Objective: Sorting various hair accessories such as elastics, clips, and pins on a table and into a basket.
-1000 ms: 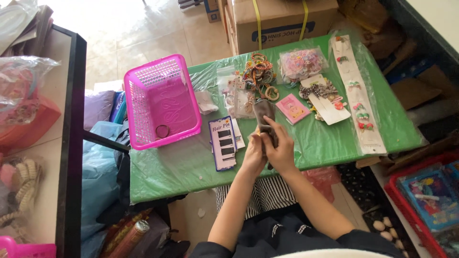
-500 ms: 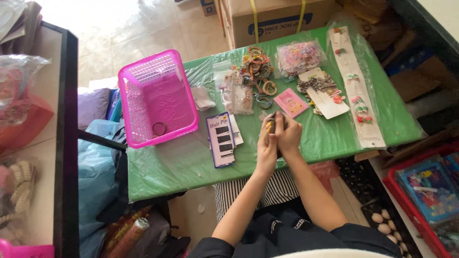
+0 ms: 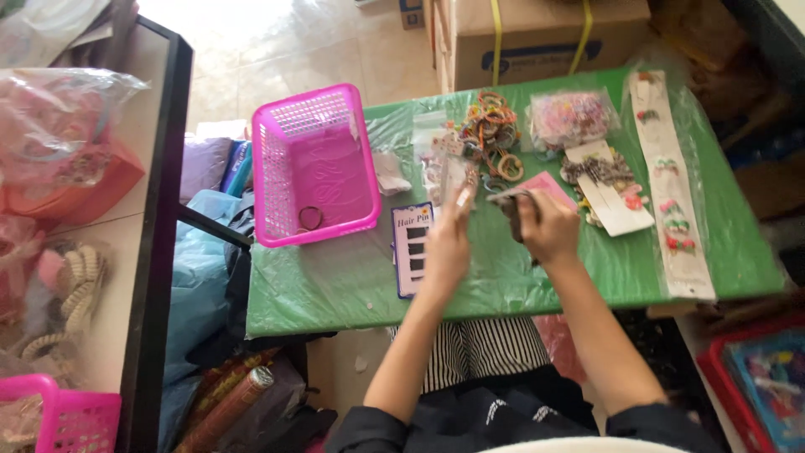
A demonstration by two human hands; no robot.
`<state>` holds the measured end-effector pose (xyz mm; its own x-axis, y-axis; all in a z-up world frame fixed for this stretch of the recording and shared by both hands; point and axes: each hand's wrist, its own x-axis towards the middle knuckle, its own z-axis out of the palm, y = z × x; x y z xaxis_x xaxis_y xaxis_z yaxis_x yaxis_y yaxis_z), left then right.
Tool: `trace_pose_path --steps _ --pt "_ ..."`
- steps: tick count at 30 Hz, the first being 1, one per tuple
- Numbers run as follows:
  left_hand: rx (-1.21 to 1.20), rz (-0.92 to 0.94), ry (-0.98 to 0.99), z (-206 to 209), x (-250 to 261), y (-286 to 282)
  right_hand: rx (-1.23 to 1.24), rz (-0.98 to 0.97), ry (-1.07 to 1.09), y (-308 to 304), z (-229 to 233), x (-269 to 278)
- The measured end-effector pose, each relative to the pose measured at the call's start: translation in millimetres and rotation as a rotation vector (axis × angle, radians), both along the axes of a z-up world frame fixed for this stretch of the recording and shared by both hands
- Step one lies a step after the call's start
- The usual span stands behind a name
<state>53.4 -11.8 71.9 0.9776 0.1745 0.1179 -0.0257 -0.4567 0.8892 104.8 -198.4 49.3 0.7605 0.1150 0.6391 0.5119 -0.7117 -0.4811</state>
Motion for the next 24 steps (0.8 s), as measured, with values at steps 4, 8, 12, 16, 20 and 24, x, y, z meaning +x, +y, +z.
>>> trace_pose_path --steps 4,8,12,16,20,24 --pt "0.431 0.2 -0.238 -25.8 73.4 33.9 0.203 0.001 0.071 5.5 -10.5 -14.2" --pt "0.648 0.355 -0.062 -84.9 140.7 50.4 0.322 -0.002 0.238 20.9 -26.5 -22.9" --pt "0.9 0.208 -0.018 -122.5 148.4 59.6 0.358 0.035 0.286 29.5 -24.2 -22.2" --pt "0.621 0.1 -0.117 -61.0 117.7 93.0 0.445 0.077 0.353 40.1 -23.0 1.1" --pt "0.516 0.256 0.061 15.0 118.0 152.2 0.559 0.204 0.458 76.1 -8.6 40.6" --pt "0.425 0.413 0.137 -1.2 171.7 225.5 0.604 0.309 0.474 128.9 -16.8 105.5"
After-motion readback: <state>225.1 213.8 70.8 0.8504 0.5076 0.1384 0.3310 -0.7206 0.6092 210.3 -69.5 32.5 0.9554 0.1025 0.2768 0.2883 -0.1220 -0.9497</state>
